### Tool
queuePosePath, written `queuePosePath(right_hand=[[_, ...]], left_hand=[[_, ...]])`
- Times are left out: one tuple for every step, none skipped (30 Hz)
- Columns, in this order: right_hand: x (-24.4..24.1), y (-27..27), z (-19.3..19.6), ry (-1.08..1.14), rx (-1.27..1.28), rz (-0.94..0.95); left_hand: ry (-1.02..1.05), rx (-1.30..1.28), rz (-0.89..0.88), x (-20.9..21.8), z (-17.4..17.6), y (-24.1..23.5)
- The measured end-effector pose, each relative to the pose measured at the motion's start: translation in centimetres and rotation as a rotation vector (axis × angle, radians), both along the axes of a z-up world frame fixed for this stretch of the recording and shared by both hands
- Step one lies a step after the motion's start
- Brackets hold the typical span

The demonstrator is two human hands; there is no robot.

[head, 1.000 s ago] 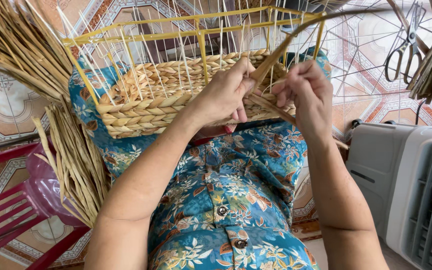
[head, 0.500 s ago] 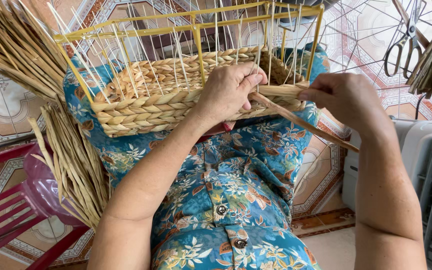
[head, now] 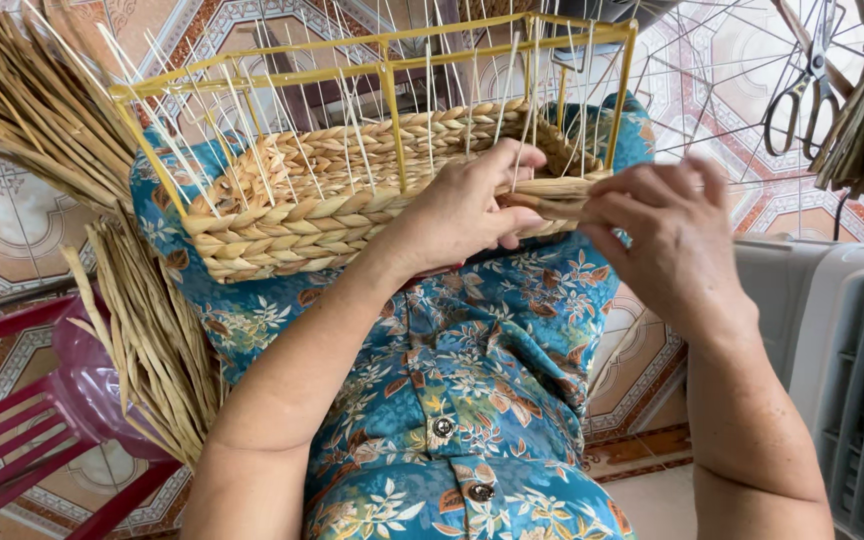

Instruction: The person weaves dried palm leaves into a rectangular basket using a yellow wire frame jig. They interlace the leaves through vertical wires, pull them tight, and occasionally trim excess material with scissors.

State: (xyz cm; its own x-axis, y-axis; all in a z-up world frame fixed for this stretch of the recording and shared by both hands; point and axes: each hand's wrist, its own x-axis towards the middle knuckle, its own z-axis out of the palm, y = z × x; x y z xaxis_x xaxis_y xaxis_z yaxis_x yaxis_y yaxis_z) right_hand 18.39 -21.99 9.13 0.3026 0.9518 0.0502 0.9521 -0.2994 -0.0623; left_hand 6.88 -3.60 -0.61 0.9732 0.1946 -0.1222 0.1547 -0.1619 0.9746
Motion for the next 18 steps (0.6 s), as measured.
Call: queuePosePath(right_hand=[[-0.3,0.3,0.3,-0.076,0.068,0.003],[-0.6,0.4,0.4,-0.153,0.136,0.006],[-0.9,0.5,0.5,-0.229,0.204,0.008],[-1.0,0.7,0.5,-0.132,0.217,-0.007],[-1.0,1.0,0.3,-0.035,0.229,-0.021],[-1.0,1.2,-0.2,0.068,0.238,-0.034],[-0.9,1.6,-0.7,0.134,0.181,-0.103],[-0.7,2.2,-1.5,0.202,0.124,-0.172],[-0.3,2.9,-2.3,0.27,0.065,-0.239],[0.1,3.4,-3.0,0.311,0.184,-0.145],[0.6,3.9,-3.7,0.351,0.301,-0.049],[0.9,4.3,-4.3,0.387,0.421,0.053],[0.9,4.5,-4.9,0.605,0.506,-0.062],[0.6,4.5,-5.5,0.823,0.585,-0.182],[0.4,4.2,-5.9,1.041,0.661,-0.306],[0.2,3.8,-6.1,0.945,0.629,-0.31],[-0.3,3.3,-6.4,0.849,0.597,-0.314],[-0.7,2.9,-6.5,0.759,0.559,-0.322]], left_hand=[[0.024,0.061,-0.047,0.3,-0.2,-0.2],[-0.052,0.206,0.03,0.6,-0.5,-0.5],[-0.129,0.35,0.108,0.8,-0.7,-1.1],[-0.21,0.497,0.186,1.1,-0.9,-1.5],[-0.199,0.482,0.221,1.2,-1.0,-1.6],[-0.182,0.464,0.256,1.0,-1.1,-2.0],[-0.165,0.446,0.292,0.8,-1.2,-2.2],[-0.166,0.406,0.268,0.5,-1.1,-2.1],[-0.166,0.367,0.245,0.1,-1.0,-2.0],[-0.167,0.325,0.219,-0.1,-0.9,-1.7],[-0.146,0.208,0.177,-0.5,-0.6,-1.3],[-0.128,0.095,0.138,-0.7,-0.4,-0.6],[-0.109,-0.017,0.099,-0.7,-0.1,0.0],[-0.011,-0.07,0.099,-0.5,0.0,0.3],[0.086,-0.122,0.098,0.0,0.0,0.8],[0.176,-0.172,0.096,0.8,0.0,1.1],[0.181,-0.114,0.091,1.4,-0.1,1.2],[0.193,-0.059,0.087,1.9,-0.3,1.0]])
